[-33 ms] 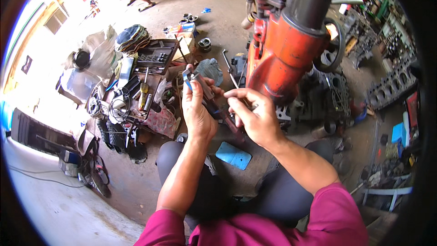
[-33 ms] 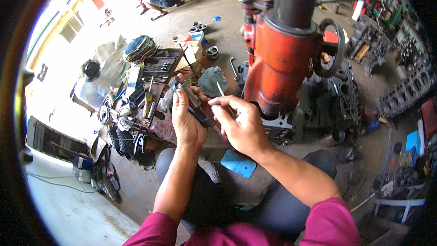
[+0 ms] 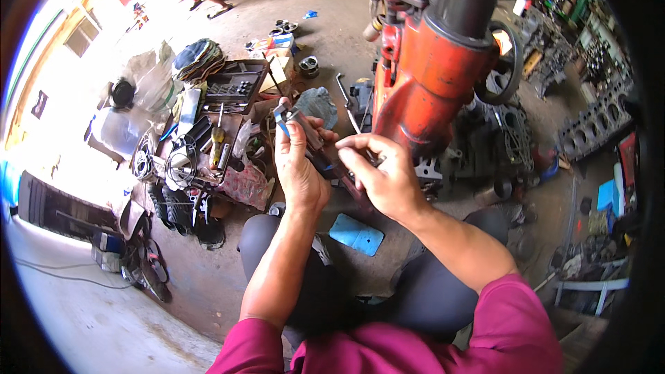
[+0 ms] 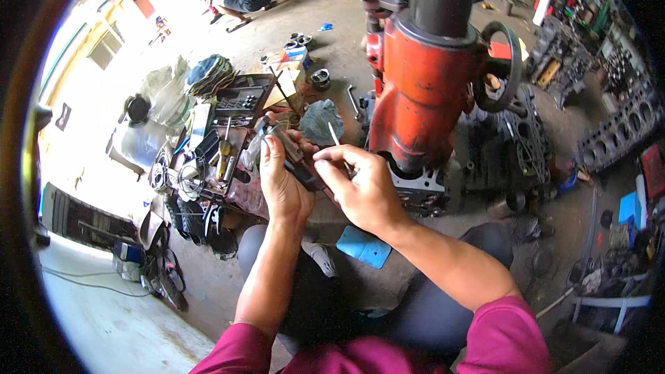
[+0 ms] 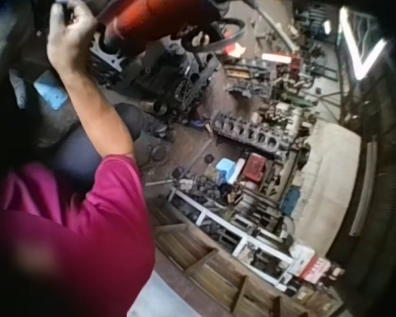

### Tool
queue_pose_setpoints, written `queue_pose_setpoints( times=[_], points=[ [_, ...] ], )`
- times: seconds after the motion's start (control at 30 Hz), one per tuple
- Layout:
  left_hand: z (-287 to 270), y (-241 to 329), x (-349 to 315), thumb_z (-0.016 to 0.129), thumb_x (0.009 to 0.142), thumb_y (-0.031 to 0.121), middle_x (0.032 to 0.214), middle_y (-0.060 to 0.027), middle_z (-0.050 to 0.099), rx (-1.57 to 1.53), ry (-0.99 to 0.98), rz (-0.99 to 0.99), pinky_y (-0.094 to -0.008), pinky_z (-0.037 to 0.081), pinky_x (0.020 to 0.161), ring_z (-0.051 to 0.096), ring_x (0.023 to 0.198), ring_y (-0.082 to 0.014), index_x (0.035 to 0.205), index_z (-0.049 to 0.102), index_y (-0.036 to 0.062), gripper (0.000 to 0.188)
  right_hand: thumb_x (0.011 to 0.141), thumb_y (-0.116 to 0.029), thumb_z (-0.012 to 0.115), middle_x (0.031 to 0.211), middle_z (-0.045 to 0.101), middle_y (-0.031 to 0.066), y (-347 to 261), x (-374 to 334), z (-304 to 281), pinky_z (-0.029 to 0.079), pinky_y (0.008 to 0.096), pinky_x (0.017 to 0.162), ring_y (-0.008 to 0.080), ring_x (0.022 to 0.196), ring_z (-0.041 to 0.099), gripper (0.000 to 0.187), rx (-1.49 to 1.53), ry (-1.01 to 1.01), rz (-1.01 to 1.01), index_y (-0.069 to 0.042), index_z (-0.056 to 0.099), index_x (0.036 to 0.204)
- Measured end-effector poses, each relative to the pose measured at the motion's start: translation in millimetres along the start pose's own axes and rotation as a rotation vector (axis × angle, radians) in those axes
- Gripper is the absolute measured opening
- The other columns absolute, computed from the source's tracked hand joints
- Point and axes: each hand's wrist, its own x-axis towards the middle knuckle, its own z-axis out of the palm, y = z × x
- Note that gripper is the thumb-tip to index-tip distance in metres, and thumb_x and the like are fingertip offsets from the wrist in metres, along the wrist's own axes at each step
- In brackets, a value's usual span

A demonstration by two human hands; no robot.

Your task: The person sits on the floor in a workshop and uses a small metal tool to adjust a cylindrical mechanical component held in both hands. The person repeatedly inserts the tool into a slot on the part and rotates it, then removes the tool and repositions the part.

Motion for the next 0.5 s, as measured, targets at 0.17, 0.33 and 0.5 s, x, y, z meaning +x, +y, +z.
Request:
queue_pose_setpoints(
  times=[0.17,0.33,0.5],
  points=[
    [0.9,-6.1,-2.3,0.056,0.099,0.038,0.094,-0.0055,0.060,0.141,0.042,0.075,-0.0326,0.053,0.074,0.061,0.078,-0.0167,0.143,0.043,0.0121,0.053,0.083,-0.011,0.074,0.073,0.067,0.0071,9.0,2.4,4.8,0.046,0.0288,0.057,0.0089,0.063,0.055,0.017,-0.224,0.031,0.024,0.003,0.069,0.091],
    [2.4,-7.4,-9.0,0.056,0.099,0.041,0.095,-0.0063,0.060,0.193,0.024,0.104,-0.0329,0.054,0.076,0.062,0.082,-0.0177,0.146,0.040,0.0126,0.057,0.078,-0.013,0.078,0.068,0.066,0.0136,6.4,3.0,6.9,0.047,0.0331,0.056,0.0161,0.058,0.058,0.019,-0.285,0.048,-0.005,0.002,0.068,0.083],
    [2.5,-7.6,-12.5,0.054,0.100,0.040,0.096,-0.0066,0.060,0.182,-0.028,0.115,-0.0333,0.054,0.078,0.063,0.083,-0.0179,0.148,0.037,0.0132,0.058,0.077,-0.013,0.078,0.069,0.067,0.0132,4.5,3.9,8.9,0.048,0.0333,0.056,0.0161,0.057,0.059,0.018,-0.239,0.054,0.026,0.002,0.068,0.081]
  ],
)
